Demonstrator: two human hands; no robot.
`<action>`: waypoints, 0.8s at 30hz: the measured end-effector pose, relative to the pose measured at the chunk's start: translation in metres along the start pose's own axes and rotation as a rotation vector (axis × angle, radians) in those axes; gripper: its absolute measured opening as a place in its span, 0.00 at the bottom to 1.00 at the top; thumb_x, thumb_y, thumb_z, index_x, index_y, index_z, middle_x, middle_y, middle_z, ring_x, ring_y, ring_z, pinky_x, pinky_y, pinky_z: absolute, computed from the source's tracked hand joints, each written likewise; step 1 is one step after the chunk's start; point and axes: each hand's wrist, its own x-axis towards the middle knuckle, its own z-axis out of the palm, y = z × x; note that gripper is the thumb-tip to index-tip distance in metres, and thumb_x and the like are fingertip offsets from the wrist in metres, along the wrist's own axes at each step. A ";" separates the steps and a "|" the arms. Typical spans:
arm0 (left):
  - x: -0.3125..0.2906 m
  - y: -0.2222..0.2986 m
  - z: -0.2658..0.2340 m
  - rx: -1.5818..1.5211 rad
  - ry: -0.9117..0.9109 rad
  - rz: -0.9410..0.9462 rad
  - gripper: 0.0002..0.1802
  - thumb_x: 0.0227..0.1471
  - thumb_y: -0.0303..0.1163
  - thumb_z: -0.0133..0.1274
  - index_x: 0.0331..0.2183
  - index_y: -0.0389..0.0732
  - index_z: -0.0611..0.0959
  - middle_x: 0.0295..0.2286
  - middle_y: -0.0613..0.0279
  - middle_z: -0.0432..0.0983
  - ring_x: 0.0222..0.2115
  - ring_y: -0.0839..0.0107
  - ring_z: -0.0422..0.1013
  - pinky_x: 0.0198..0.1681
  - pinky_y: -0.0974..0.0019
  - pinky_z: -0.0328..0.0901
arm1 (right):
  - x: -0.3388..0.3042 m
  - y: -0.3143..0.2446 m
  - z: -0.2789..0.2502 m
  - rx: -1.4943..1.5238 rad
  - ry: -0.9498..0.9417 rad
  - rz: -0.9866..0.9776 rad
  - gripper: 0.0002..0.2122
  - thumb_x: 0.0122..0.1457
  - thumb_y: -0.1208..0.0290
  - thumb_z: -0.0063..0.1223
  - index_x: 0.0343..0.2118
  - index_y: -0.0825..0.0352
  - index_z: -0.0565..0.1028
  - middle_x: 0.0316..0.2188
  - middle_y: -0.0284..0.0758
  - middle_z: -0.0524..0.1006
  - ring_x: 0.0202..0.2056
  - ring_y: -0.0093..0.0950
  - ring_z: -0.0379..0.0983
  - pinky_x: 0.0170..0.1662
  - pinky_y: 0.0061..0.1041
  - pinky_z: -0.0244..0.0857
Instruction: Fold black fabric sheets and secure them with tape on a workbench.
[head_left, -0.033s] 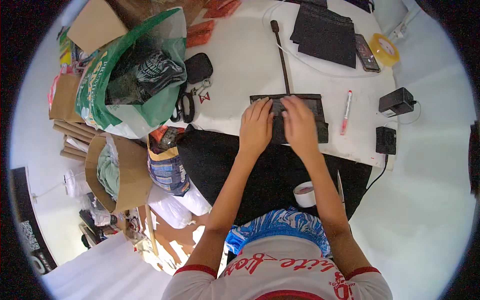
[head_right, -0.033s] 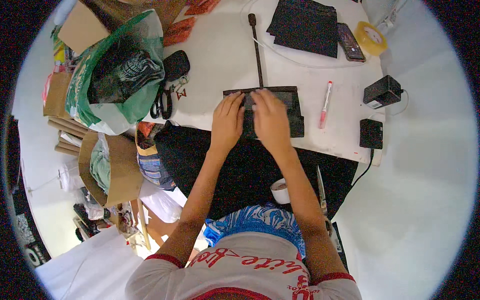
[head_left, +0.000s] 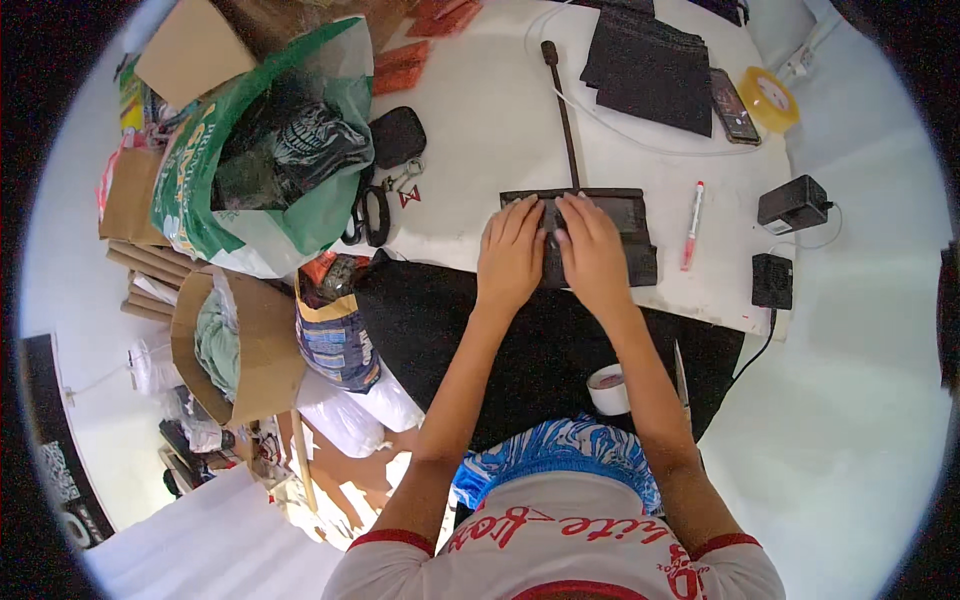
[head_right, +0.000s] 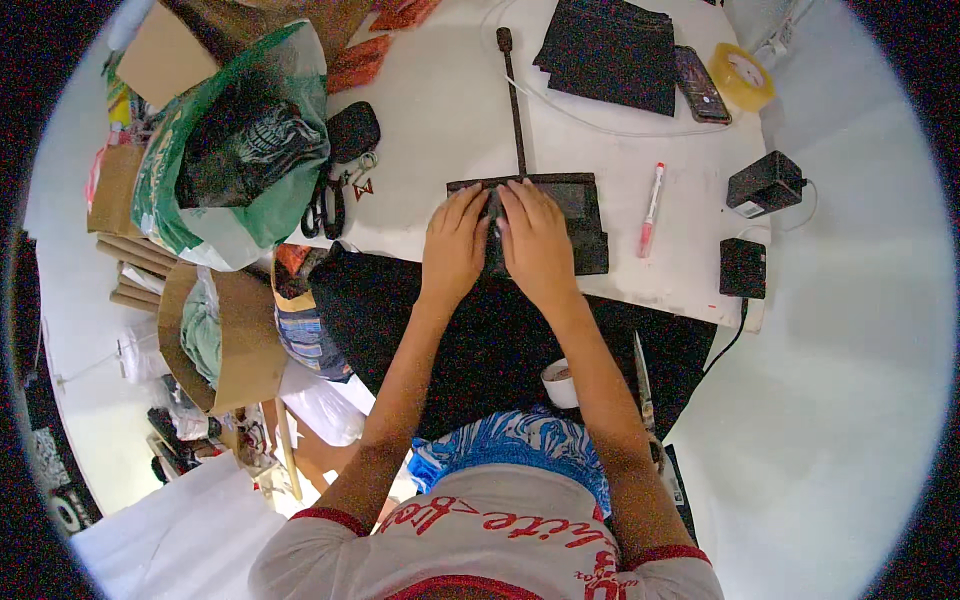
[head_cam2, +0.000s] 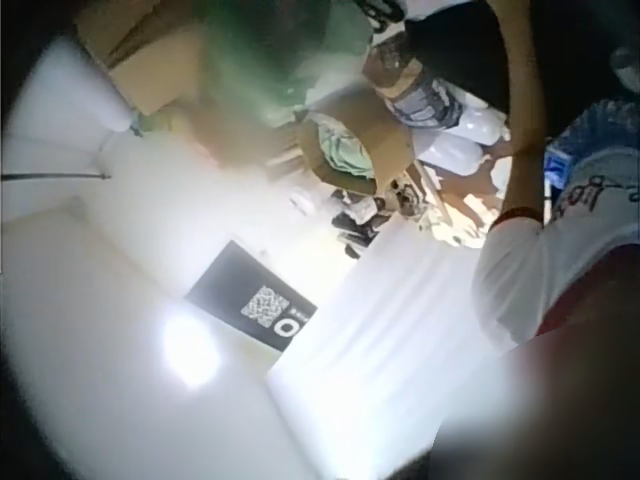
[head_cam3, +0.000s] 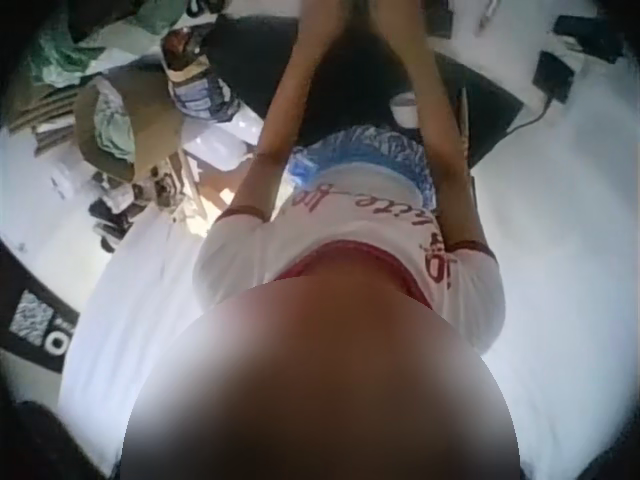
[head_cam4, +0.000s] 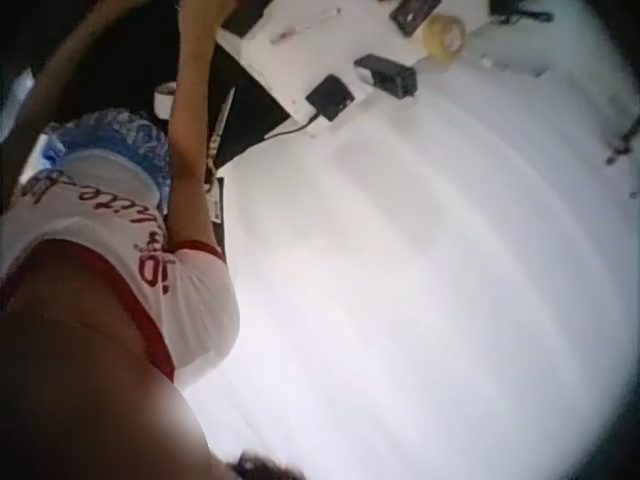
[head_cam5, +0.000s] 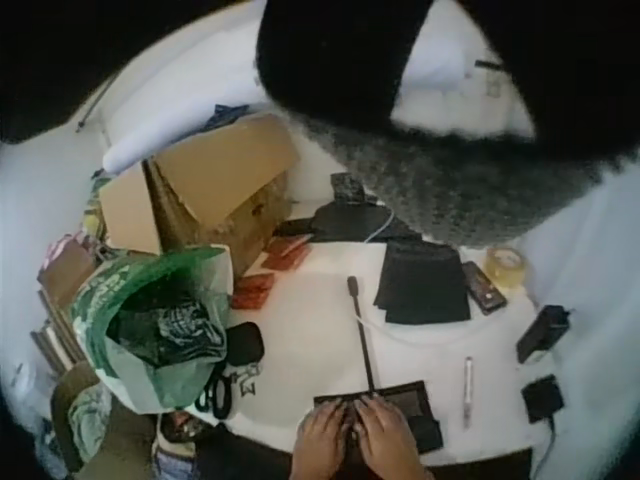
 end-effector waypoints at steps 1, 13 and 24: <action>-0.004 -0.001 0.002 0.000 -0.001 0.005 0.20 0.54 0.31 0.46 0.49 0.40 0.71 0.50 0.55 0.66 0.52 0.56 0.61 0.55 0.54 0.55 | -0.005 0.003 0.005 -0.082 -0.027 -0.018 0.19 0.57 0.70 0.46 0.51 0.68 0.66 0.54 0.41 0.64 0.57 0.38 0.57 0.59 0.40 0.50; -0.032 -0.011 -0.018 0.273 0.094 -0.220 0.22 0.55 0.39 0.45 0.48 0.37 0.73 0.51 0.50 0.64 0.54 0.53 0.57 0.57 0.51 0.51 | -0.036 0.040 -0.058 -0.435 -0.036 0.285 0.24 0.60 0.57 0.44 0.53 0.69 0.64 0.55 0.47 0.63 0.58 0.43 0.55 0.60 0.44 0.43; -0.009 0.030 -0.034 -0.346 -0.239 -0.682 0.33 0.46 0.36 0.60 0.52 0.37 0.66 0.22 0.55 0.75 0.21 0.69 0.71 0.27 0.69 0.65 | -0.101 -0.047 -0.080 1.375 0.010 1.020 0.21 0.58 0.73 0.48 0.55 0.65 0.62 0.47 0.33 0.68 0.46 0.21 0.65 0.49 0.21 0.59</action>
